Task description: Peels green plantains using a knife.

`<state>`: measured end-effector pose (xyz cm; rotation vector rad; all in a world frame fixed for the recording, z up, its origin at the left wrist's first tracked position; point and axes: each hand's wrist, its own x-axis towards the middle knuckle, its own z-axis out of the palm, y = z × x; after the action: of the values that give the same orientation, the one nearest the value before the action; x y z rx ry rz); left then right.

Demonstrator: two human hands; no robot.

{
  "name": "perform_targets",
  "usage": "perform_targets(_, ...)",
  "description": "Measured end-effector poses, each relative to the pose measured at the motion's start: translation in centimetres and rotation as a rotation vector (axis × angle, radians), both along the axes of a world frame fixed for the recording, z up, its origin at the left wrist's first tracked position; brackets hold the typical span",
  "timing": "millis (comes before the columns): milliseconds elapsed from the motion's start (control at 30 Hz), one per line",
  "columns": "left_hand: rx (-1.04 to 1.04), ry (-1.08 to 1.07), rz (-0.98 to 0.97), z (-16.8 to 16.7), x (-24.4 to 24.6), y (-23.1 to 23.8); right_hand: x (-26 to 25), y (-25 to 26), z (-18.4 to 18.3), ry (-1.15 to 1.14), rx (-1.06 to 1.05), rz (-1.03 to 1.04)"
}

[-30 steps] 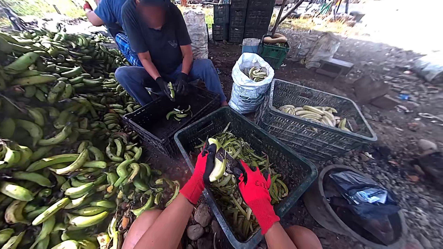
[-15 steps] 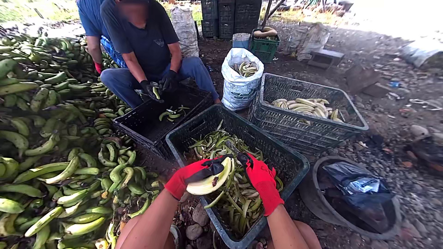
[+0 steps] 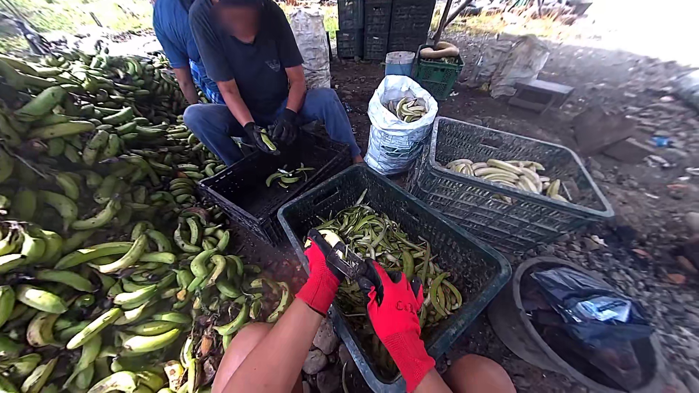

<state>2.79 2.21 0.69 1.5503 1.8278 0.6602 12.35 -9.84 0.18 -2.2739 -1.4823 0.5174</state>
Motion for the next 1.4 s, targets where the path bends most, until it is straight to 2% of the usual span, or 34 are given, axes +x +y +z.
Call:
perform_targets(33, 0.006, -0.048, -0.018, 0.2, 0.1, -0.1, 0.4, 0.3, 0.2, 0.011, -0.017, -0.009)
perform_targets(100, 0.034, -0.383, 0.016, -0.1, 0.5, 0.2, 1.3, 0.8, 0.7, 0.054, -0.046, -0.019)
perform_targets(167, 0.034, -0.659, -0.103, -0.8, 0.3, 0.4, 2.4, 1.1, 0.9, 0.089, -0.031, -0.014)
perform_targets(267, -0.007, -0.835, -0.267, -1.3, -0.2, -0.1, 3.3, 0.9, 0.3, 0.058, 0.003, 0.022)
perform_targets(300, -0.023, -0.892, -0.254, -1.5, -0.3, -0.2, 3.1, 0.5, 0.3, 0.026, 0.004, 0.051)
perform_targets(400, -0.111, -1.004, -0.041, -1.4, -0.2, 0.4, 1.5, -1.0, 0.3, -0.031, -0.009, 0.117)
perform_targets(467, -0.123, -0.98, 0.022, -1.6, -0.2, 0.7, 1.0, -1.4, -0.1, -0.057, -0.003, 0.113)
perform_targets(567, 0.026, -0.735, -0.139, -0.9, -0.4, -0.3, 1.9, -0.4, 0.7, -0.027, -0.021, 0.052)
perform_targets(700, 0.132, -0.685, -0.298, -0.1, 0.1, -1.5, 3.7, 1.2, 1.2, 0.107, -0.023, 0.006)
perform_targets(867, 0.034, -0.65, -0.642, -0.4, -0.7, -1.9, 6.1, 2.3, -0.2, 0.305, 0.025, 0.006)
perform_targets(1100, -0.055, -0.58, -1.053, -0.7, -1.4, -2.3, 7.4, 3.1, -0.5, 0.416, 0.084, -0.031)
perform_targets(1133, -0.094, -0.614, -1.015, -0.6, -1.2, -2.2, 7.4, 3.2, -0.7, 0.441, 0.11, -0.047)
perform_targets(1200, -0.164, -0.776, -0.771, -0.8, -0.7, -1.9, 7.1, 2.9, -0.8, 0.42, 0.127, -0.087)
perform_targets(1300, -0.213, -1.054, -0.428, -1.2, -0.4, -0.5, 5.4, 1.7, -0.5, 0.187, 0.084, -0.025)
perform_targets(1400, -0.236, -1.221, -0.208, -1.5, -1.6, 0.7, 2.9, 0.0, -1.2, -0.045, 0.142, 0.14)
